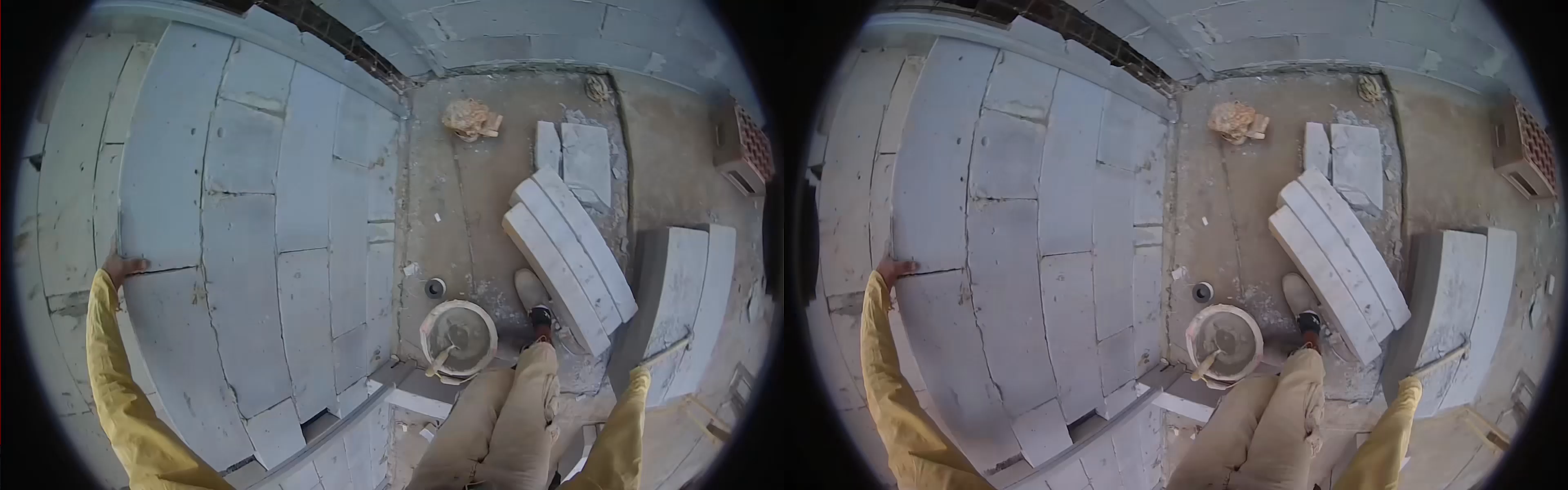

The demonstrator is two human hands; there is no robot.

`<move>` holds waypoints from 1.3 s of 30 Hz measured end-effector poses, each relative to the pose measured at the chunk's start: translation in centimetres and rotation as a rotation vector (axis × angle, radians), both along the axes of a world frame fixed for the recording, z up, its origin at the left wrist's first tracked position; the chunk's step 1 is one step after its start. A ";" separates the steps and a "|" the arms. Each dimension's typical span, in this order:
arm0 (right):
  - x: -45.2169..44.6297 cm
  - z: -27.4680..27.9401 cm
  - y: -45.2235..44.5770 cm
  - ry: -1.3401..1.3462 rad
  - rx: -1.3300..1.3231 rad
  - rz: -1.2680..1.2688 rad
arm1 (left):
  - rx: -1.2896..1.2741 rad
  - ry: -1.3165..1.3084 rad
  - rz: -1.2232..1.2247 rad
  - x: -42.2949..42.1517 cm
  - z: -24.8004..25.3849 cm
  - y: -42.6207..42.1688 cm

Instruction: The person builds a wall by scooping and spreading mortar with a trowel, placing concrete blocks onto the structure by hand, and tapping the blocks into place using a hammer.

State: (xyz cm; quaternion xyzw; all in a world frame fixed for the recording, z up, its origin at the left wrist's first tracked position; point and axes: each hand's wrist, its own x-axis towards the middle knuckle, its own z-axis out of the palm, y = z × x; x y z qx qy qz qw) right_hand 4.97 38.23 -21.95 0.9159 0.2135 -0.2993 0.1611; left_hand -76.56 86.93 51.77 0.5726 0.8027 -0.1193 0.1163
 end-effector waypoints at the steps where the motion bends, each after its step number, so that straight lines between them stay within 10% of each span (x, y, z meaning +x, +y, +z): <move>1: 1.1 -2.4 0.2 -0.020 0.009 -0.013 | -0.018 0.042 0.029 1.1 0.0 -0.3; 11: 4.7 0.6 -2.6 -0.145 0.078 -0.240 | 0.109 -0.064 0.094 4.0 -2.6 0.4; 21: -4.7 12.6 -1.7 0.058 0.719 -0.382 | 0.208 -0.040 -0.021 3.1 -3.2 0.2; 23: -8.5 17.8 4.1 0.363 0.577 -0.540 | 0.221 -0.038 -0.030 2.8 -2.8 0.7; 28: -16.2 35.0 21.3 0.430 0.480 0.108 | 0.174 -0.016 0.030 3.8 -2.2 0.7; 37: -26.5 35.8 45.2 0.736 0.320 0.114 | 0.144 0.076 0.033 10.3 1.4 11.1; 39: -27.7 32.5 49.2 0.462 0.260 0.340 | 0.138 0.052 0.001 10.9 1.0 15.6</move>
